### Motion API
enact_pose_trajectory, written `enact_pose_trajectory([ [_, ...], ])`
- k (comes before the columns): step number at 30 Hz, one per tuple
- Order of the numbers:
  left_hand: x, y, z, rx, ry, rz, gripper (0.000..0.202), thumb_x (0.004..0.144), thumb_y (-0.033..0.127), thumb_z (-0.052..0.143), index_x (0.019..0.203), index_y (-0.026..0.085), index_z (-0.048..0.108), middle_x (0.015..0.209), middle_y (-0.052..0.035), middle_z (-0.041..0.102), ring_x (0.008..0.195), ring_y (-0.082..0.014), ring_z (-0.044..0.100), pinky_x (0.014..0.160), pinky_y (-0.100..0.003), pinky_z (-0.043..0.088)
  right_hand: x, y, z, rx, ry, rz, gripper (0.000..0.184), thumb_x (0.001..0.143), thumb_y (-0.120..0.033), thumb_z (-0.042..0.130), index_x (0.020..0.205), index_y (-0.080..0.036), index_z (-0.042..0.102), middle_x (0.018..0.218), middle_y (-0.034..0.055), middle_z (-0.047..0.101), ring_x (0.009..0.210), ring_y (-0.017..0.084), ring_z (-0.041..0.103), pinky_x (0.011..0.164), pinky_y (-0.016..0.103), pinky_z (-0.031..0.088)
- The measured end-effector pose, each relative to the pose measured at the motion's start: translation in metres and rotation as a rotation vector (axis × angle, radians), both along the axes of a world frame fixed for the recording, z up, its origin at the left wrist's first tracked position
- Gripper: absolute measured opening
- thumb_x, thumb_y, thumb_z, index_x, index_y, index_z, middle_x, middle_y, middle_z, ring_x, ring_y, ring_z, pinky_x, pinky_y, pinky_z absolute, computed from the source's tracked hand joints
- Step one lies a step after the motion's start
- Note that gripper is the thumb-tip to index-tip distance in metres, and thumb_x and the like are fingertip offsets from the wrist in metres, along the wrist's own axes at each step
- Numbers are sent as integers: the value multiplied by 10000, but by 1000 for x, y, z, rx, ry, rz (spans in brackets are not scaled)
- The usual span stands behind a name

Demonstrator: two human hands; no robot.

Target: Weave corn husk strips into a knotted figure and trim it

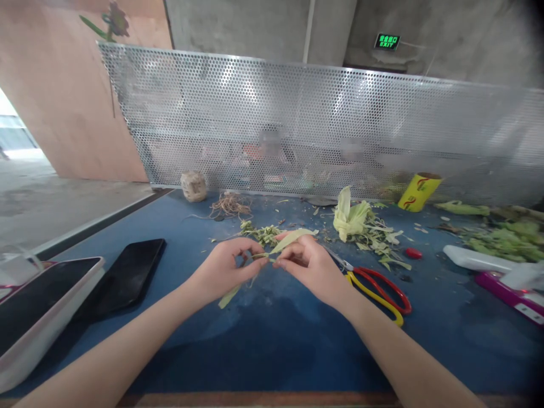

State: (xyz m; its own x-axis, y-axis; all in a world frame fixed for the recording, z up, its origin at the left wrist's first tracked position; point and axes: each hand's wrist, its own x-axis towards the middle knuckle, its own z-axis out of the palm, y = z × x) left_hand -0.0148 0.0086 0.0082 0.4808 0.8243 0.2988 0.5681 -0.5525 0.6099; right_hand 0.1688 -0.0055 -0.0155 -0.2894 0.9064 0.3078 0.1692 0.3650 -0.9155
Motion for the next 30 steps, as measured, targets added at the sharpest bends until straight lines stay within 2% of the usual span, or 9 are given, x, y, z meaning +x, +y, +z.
enact_pose_trajectory([
  [3, 0, 1, 1, -35, -24, -5, 218, 748, 351, 523, 765, 172, 645, 741, -25, 645, 662, -147, 542, 619, -245, 414, 0, 0, 2, -50, 3, 38, 244, 757, -153, 527, 995, -192, 492, 716, -15, 597, 709, 116, 597, 654, 254, 464],
  [6, 2, 1, 0, -82, -64, -45, 227, 702, 361, 592, 806, 167, 647, 793, -36, 658, 714, -159, 561, 663, -253, 422, -1, 0, 2, -78, 10, 50, 275, 743, -139, 538, 1007, -197, 492, 711, -24, 586, 690, 104, 586, 654, 246, 464],
  [12, 4, -1, -5, -78, -79, -56, 174, 738, 319, 545, 725, 162, 620, 711, -12, 627, 666, -138, 545, 648, -246, 422, -2, -4, 2, -32, -40, 70, 252, 755, -154, 527, 996, -207, 472, 680, -42, 557, 642, 92, 539, 624, 233, 434],
  [17, 4, -3, -1, -56, -74, -29, 157, 741, 290, 536, 701, 156, 608, 670, -6, 599, 641, -132, 522, 615, -234, 408, 4, -2, 4, 21, -72, 61, 203, 759, -161, 521, 951, -214, 482, 699, -32, 565, 671, 104, 550, 645, 248, 438],
  [20, 3, -2, 0, -72, -87, -23, 186, 743, 313, 536, 685, 151, 606, 645, -6, 585, 603, -127, 504, 583, -235, 402, 5, -1, 5, 0, -58, 85, 212, 770, -168, 505, 977, -213, 501, 716, -19, 578, 698, 115, 576, 653, 253, 447],
  [22, 3, -1, -1, -129, -138, -28, 180, 732, 324, 555, 742, 150, 600, 684, -15, 614, 620, -133, 533, 592, -240, 417, 3, -1, 4, -26, -64, 102, 183, 782, -195, 501, 963, -208, 527, 726, -11, 581, 698, 116, 574, 644, 249, 449],
  [26, 3, -1, -4, -213, -270, -40, 369, 669, 288, 629, 958, 176, 429, 636, 13, 622, 653, -152, 590, 627, -258, 450, -3, 1, -3, -29, -58, 137, 198, 765, -310, 556, 938, -215, 571, 870, 18, 582, 790, 137, 558, 666, 255, 453],
  [30, 3, -2, -4, -84, -208, 41, 392, 665, 239, 612, 936, 220, 328, 593, 70, 581, 691, -153, 615, 653, -257, 447, -8, 3, -11, -32, 17, 116, 248, 740, -309, 588, 970, -216, 609, 884, 30, 599, 751, 135, 559, 627, 252, 456],
])
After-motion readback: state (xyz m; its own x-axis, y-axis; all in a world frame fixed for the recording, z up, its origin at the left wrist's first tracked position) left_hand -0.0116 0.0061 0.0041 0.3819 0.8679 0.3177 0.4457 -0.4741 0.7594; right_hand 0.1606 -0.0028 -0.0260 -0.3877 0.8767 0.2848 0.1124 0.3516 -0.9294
